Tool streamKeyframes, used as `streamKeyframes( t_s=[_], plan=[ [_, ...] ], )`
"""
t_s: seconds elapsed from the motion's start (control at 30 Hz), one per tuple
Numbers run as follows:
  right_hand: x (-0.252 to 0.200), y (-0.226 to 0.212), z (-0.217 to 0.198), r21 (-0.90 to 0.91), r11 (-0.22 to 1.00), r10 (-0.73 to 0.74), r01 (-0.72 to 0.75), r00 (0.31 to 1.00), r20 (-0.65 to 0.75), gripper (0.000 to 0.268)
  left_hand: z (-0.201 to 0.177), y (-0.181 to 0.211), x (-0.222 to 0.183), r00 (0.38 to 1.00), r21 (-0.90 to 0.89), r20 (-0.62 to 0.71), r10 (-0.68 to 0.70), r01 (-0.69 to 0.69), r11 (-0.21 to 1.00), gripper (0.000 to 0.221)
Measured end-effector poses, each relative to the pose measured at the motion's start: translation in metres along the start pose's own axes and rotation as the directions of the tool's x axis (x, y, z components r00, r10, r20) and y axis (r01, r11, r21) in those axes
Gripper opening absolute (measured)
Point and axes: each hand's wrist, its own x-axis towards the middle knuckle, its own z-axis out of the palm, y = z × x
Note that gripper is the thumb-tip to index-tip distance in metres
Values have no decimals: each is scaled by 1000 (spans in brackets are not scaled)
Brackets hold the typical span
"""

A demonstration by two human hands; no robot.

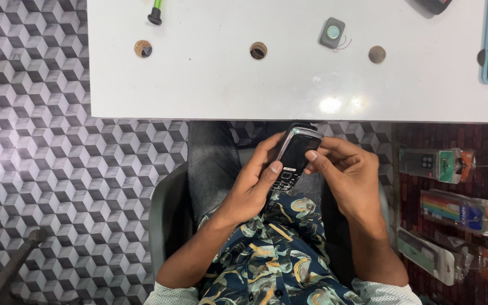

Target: The person assembles a feature phone by inserting the keypad and screen into the front housing, then placing the motherboard into the back housing. They repeatedly test-fit the front and back halves together, then disassemble the unit to inspect the internal components.

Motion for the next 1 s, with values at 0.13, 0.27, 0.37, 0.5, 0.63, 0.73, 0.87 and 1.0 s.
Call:
streamKeyframes(
  t_s=[0.13, 0.27, 0.37, 0.5, 0.63, 0.73, 0.87, 1.0],
  plan=[
    [0, 2, 0, 15, 1000, -18, 18, 1000, 1, 26, 0, -4, -1, 999, 8, -24, -39, 39, 999, 55],
    [0, 5, -1, 65, 998, -20, 19, 1000, 20, 26, 2, -12, -1, 993, -430, 7, -119, 110, 896, 51],
    [0, 6, -2, 94, 996, -6, 4, 1000, 19, 26, -1, -14, -3, 986, -503, 24, -165, 155, 850, 50],
    [0, 6, -3, 76, 997, -17, 18, 1000, -17, 25, -2, -14, -3, 985, -538, 36, -169, 162, 827, 49],
    [0, 5, -3, 83, 996, -38, 40, 999, -30, 26, -1, -13, -3, 985, -526, 48, -166, 166, 834, 48],
    [0, 7, -1, 84, 995, -42, 46, 998, -44, 26, 0, -12, -2, 983, -520, 46, -177, 174, 836, 49],
    [1, 7, 2, 116, 993, -32, 37, 998, -51, 27, 0, -10, -3, 978, -551, 35, -206, 191, 813, 49],
    [2, 9, 2, 129, 991, -22, 28, 998, -51, 27, -1, -10, -3, 980, -572, 36, -197, 182, 800, 50]
  ],
)
